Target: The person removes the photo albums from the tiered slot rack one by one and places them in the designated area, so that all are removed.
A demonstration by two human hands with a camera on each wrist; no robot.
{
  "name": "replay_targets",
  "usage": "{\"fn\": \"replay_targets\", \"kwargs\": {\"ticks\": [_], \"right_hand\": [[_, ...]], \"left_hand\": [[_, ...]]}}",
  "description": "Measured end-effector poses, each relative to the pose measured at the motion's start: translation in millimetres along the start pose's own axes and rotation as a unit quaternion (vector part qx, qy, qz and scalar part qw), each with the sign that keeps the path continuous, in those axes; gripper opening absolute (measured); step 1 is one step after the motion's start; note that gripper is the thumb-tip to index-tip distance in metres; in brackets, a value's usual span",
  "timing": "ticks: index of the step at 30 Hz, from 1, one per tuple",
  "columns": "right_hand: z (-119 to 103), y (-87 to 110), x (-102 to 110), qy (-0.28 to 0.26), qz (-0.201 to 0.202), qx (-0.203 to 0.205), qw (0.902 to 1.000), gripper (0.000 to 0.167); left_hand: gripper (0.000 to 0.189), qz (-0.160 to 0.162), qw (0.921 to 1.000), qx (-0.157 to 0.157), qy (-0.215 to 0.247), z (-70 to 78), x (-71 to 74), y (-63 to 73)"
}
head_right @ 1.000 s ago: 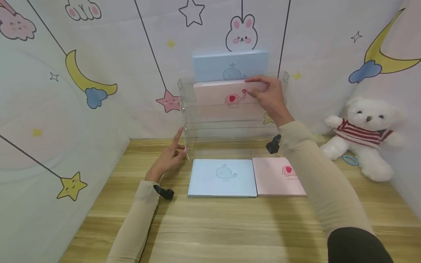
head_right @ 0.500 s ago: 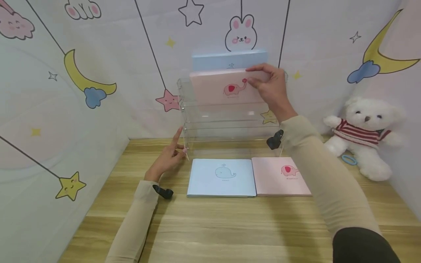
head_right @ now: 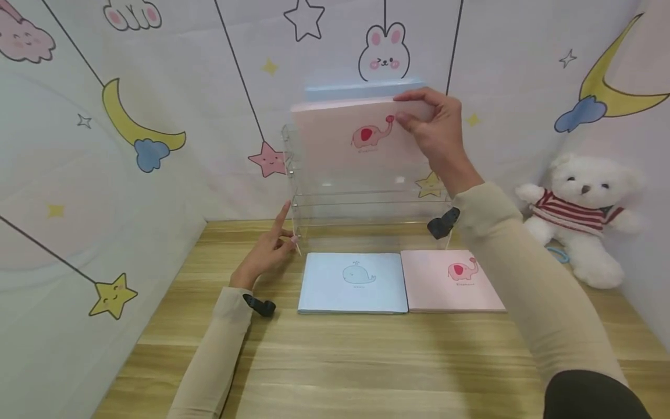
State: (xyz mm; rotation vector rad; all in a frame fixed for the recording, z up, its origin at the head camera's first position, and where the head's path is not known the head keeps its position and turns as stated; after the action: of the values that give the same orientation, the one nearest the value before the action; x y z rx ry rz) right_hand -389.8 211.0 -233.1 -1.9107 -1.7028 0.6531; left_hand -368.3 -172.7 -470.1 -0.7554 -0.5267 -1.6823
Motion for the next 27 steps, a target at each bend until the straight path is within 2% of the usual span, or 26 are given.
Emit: {"fn": "replay_targets", "kwargs": {"ticks": [6, 11, 22, 27], "right_hand": [[-10.8, 9.2, -3.8, -0.015, 0.000, -0.008, 0.9999, 0.025], [-17.3, 21.4, -2.6, -0.006, 0.003, -0.015, 0.9999, 0.027], [-18.4, 66.5, 16.7, -0.058, 0.062, -0.059, 0.9946, 0.027], [-16.5, 88.7, 22.9, -0.084, 0.085, -0.055, 0.9912, 0.025]], "left_hand": [[0.088, 0.002, 1.0000, -0.001, 0.005, -0.8, 1.0, 0.4], [0.086, 0.001, 1.0000, 0.002, 0.004, -0.6, 0.9, 0.9], [0.087, 0.000, 1.0000, 0.003, -0.002, 1.6, 0.3, 0.9], [0.087, -0.001, 1.0000, 0.002, -0.003, 1.4, 0.0, 0.9]]}}
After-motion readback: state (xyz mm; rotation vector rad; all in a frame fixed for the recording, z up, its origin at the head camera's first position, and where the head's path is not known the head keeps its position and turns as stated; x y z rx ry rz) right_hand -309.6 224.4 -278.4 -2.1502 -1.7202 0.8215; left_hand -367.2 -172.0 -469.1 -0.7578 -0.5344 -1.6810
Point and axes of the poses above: each hand's wrist, its own y-axis away from the middle knuckle, its own x-axis out of the back of the hand, z = x × y, the point moved 4 cm from there along -y, towards the middle knuckle, and after that the axes turned 10 degrees about x, right-handed, at the moved point
